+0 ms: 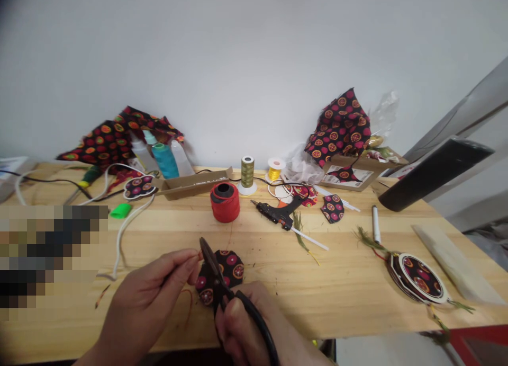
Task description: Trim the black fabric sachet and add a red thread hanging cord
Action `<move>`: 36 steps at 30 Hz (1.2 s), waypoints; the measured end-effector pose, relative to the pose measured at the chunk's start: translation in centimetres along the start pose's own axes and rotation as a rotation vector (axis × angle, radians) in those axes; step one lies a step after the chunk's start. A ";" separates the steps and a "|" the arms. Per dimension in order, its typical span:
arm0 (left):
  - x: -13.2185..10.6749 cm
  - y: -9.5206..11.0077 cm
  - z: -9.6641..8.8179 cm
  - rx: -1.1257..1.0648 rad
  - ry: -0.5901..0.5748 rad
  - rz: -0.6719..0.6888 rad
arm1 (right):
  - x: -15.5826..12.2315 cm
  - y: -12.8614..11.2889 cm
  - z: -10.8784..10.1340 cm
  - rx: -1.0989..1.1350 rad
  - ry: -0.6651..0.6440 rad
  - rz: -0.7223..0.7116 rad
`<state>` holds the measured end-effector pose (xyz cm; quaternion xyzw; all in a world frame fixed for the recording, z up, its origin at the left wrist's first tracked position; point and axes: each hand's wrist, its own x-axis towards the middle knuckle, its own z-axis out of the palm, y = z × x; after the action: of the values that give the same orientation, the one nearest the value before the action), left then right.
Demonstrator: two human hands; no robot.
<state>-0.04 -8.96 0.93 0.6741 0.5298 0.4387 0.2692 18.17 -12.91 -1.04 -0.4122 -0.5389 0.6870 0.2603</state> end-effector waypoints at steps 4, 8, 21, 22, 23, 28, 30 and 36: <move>0.2 0.1 -0.2 -0.029 -0.013 -0.114 | 0.0 -1.1 -1.3 -0.294 0.173 -0.069; 0.6 -0.1 -0.7 -0.109 -0.020 -0.268 | -0.5 -1.7 -3.9 -1.082 0.504 0.089; 0.5 -0.7 -0.8 -0.260 -0.017 -0.395 | -2.0 -2.7 -7.6 -1.563 0.371 0.346; 0.5 -0.8 -0.9 -0.264 -0.012 -0.393 | -1.7 -2.6 -7.7 -1.612 0.386 0.348; 0.4 -0.8 -1.0 -0.264 -0.005 -0.393 | -1.4 -2.6 -7.8 -1.661 0.404 0.334; 0.3 -1.0 -1.3 -0.259 0.023 -0.395 | 0.2 -4.5 -7.1 -1.797 0.387 0.301; 0.2 -0.9 -1.4 -0.270 0.033 -0.388 | 1.2 -5.8 -6.1 -1.773 0.354 0.174; 0.1 -0.4 -1.4 -0.288 0.023 -0.381 | 5.6 -6.4 -3.8 -1.698 0.168 -0.407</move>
<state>-1.47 -8.92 1.23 0.5113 0.5825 0.4587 0.4345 17.89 -4.59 3.22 -0.4115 -0.9103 -0.0385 0.0220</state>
